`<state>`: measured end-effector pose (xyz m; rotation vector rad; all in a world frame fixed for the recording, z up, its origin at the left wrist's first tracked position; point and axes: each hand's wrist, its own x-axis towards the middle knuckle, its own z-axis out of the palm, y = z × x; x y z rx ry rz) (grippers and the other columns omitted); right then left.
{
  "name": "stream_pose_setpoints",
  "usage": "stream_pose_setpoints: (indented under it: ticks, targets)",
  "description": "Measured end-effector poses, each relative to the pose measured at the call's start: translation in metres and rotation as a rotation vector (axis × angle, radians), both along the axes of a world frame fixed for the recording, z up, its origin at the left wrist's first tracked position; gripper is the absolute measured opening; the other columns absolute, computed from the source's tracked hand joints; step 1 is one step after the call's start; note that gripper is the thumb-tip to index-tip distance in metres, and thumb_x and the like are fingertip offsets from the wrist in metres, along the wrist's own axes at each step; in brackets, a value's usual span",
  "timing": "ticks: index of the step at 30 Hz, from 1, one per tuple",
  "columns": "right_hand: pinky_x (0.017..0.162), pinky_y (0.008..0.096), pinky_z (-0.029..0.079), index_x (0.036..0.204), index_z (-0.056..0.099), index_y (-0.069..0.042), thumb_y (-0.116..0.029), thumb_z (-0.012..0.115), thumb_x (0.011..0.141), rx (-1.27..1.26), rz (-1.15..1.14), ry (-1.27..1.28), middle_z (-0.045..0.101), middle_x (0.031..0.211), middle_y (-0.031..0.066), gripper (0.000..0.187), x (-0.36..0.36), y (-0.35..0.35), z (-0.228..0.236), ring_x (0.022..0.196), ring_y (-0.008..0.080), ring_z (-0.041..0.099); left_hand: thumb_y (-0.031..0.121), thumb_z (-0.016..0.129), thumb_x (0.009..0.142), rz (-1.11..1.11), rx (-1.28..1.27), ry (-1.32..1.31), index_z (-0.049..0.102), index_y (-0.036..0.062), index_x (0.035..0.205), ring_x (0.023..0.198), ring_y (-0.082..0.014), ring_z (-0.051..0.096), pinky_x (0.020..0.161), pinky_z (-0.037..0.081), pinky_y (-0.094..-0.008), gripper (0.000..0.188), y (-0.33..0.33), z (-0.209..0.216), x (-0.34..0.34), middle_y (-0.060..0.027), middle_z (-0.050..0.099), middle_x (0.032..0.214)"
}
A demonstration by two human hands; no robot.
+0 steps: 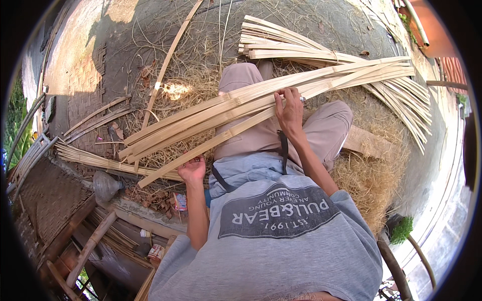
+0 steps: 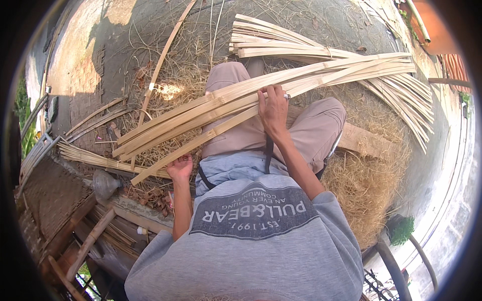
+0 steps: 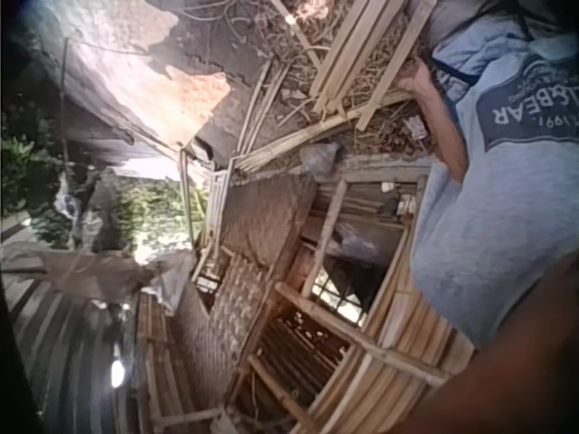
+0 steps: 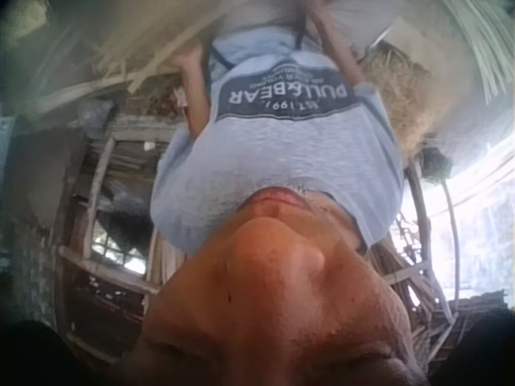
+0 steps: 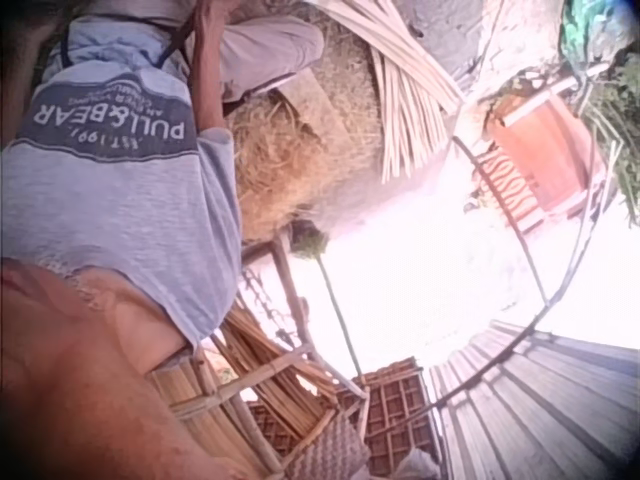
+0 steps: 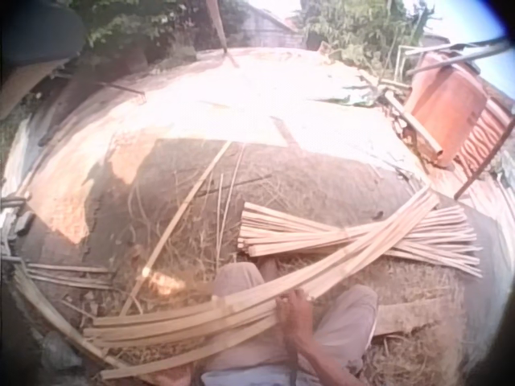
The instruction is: The person sits on the ground and uses a machete to split bamboo strips into thinner slats. They repeatedly pick up strips, position them on a wooden board, and strike them with the machete to separate the layers.
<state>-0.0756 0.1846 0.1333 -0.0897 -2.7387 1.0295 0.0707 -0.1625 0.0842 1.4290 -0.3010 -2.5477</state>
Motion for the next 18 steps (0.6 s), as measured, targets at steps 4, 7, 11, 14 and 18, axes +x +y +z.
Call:
stream_pose_setpoints:
  ticks: [4, 7, 11, 14, 18]
  targets:
    - [0.089, 0.0445, 0.044, 0.115, 0.070, -0.014, -0.018, 0.068, 0.094, 0.123, 0.037, -0.023, 0.061, 0.112, 0.0102, 0.020, -0.006, 0.005, -0.003, 0.096, 0.0283, 0.062, 0.034, 0.050, 0.103, -0.552, -0.040, 0.104, 0.055, 0.0088, 0.084, 0.055, -0.0135, 0.043, 0.054, 0.037, -0.0296, 0.032, 0.005, 0.001, 0.018, 0.0020, 0.044, 0.061]
    - [0.092, 0.0435, 0.042, 0.111, 0.070, -0.015, -0.016, 0.067, 0.092, 0.150, 0.144, 0.040, 0.062, 0.110, 0.0084, 0.020, -0.019, -0.002, 0.002, 0.098, 0.0264, 0.062, 0.034, 0.053, 0.104, -0.955, -0.267, -0.089, 0.053, 0.0101, 0.078, 0.045, -0.0086, 0.033, 0.044, 0.028, -0.0248, 0.036, 0.024, 0.056, 0.001, 0.0060, 0.036, 0.054]
    - [0.092, 0.0437, 0.042, 0.103, 0.069, -0.014, -0.017, 0.065, 0.094, 0.195, 0.264, 0.046, 0.062, 0.108, 0.0067, 0.011, -0.035, 0.003, -0.013, 0.103, 0.0266, 0.060, 0.036, 0.057, 0.104, -1.480, -0.551, -0.068, 0.060, 0.0067, 0.077, 0.046, -0.0036, 0.035, 0.044, 0.026, -0.0221, 0.040, 0.031, 0.112, -0.027, 0.0062, 0.042, 0.055]
    - [0.092, 0.0436, 0.042, 0.099, 0.067, -0.012, -0.019, 0.064, 0.095, 0.227, 0.256, 0.100, 0.062, 0.106, 0.0063, 0.008, -0.048, 0.009, -0.022, 0.105, 0.0283, 0.059, 0.032, 0.060, 0.103, -1.469, -0.873, 0.072, 0.066, 0.0038, 0.086, 0.052, -0.0039, 0.043, 0.049, 0.033, -0.0222, 0.034, 0.044, 0.120, -0.043, 0.0046, 0.050, 0.060]
    - [0.090, 0.0438, 0.043, 0.097, 0.068, -0.010, -0.023, 0.064, 0.098, 0.303, -0.035, 0.112, 0.064, 0.102, 0.0074, 0.013, -0.059, 0.046, -0.019, 0.102, 0.0303, 0.059, 0.021, 0.067, 0.099, -1.237, -1.543, 0.087, 0.070, 0.0012, 0.101, 0.072, -0.0136, 0.061, 0.067, 0.049, -0.0283, 0.021, 0.066, 0.123, -0.071, -0.0030, 0.064, 0.079]
